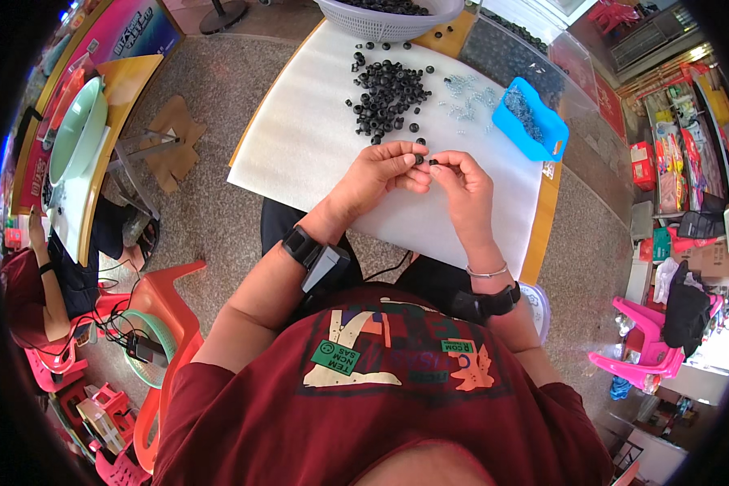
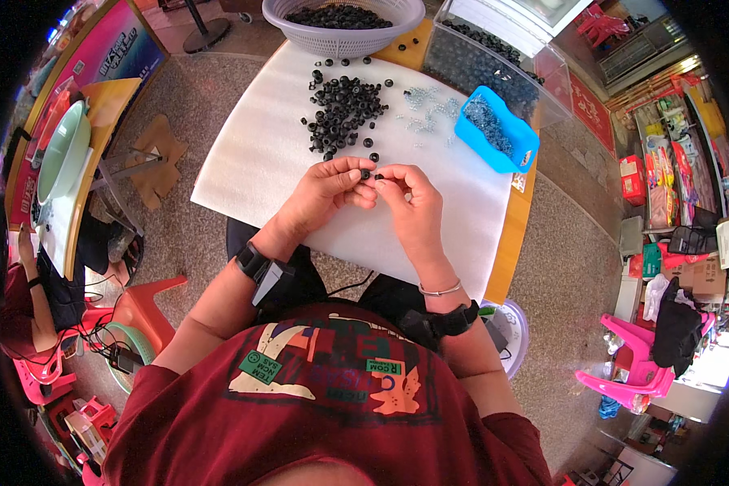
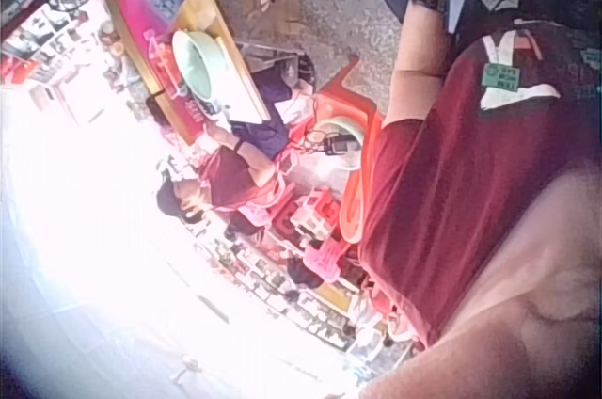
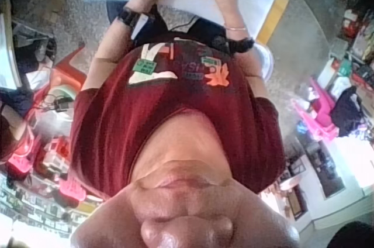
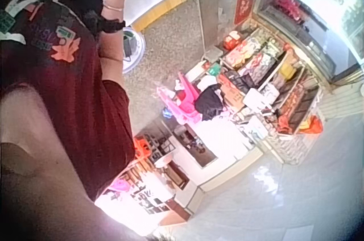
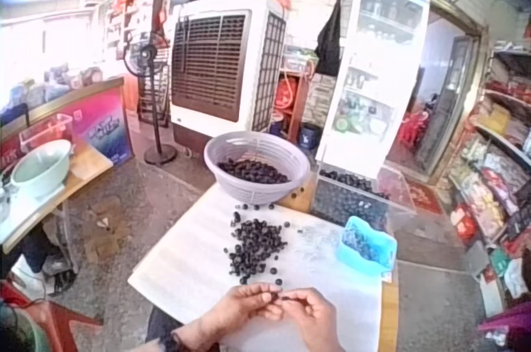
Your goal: Sort small black plastic components from a pile and place them into a small blue container.
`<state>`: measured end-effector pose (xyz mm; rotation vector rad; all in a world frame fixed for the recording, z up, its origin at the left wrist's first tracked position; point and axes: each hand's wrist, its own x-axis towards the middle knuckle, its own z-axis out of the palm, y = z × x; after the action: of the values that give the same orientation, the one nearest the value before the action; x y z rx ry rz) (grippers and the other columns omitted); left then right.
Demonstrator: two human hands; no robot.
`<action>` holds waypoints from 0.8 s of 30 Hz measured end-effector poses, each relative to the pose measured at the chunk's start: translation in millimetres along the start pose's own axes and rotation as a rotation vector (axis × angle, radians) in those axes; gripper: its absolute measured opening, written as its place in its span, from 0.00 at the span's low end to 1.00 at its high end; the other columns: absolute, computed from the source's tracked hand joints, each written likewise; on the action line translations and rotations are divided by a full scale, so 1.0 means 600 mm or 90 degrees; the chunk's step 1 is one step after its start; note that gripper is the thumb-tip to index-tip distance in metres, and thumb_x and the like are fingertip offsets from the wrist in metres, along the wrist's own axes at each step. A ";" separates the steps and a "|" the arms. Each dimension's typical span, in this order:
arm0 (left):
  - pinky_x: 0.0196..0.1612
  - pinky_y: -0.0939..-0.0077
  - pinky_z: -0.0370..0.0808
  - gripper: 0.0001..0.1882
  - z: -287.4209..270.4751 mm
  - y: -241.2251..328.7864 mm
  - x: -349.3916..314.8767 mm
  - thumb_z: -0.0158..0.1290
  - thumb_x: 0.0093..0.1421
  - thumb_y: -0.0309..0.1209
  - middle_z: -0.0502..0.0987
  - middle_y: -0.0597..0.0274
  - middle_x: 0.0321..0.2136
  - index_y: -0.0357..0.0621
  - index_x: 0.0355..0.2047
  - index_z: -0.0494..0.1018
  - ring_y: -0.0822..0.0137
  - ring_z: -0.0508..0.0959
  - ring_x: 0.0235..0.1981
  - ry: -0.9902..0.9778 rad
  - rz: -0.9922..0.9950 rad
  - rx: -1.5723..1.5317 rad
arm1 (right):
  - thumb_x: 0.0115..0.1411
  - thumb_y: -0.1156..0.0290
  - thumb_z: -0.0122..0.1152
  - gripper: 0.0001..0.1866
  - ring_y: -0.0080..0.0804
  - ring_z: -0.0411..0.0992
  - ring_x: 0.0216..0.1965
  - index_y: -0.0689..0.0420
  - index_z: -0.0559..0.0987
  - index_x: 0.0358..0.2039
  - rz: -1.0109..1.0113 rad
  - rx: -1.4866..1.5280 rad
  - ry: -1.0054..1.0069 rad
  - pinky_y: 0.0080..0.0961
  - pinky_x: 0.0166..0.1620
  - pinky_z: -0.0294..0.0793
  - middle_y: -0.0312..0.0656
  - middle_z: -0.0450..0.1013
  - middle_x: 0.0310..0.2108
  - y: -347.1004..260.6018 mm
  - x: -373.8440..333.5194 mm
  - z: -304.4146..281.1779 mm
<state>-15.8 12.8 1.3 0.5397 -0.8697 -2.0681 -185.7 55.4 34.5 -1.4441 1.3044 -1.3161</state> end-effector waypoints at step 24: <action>0.44 0.70 0.79 0.12 0.000 -0.002 0.002 0.44 0.67 0.28 0.77 0.53 0.38 0.34 0.46 0.69 0.63 0.81 0.36 -0.027 -0.006 0.002 | 0.53 0.78 0.61 0.07 0.32 0.69 0.34 0.56 0.81 0.34 -0.192 -0.251 0.038 0.26 0.37 0.70 0.36 0.73 0.31 0.002 0.002 0.006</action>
<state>-17.4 12.3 0.3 0.5044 -0.8975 -2.0932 -182.7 53.6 32.9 -1.9483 1.4867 -1.3496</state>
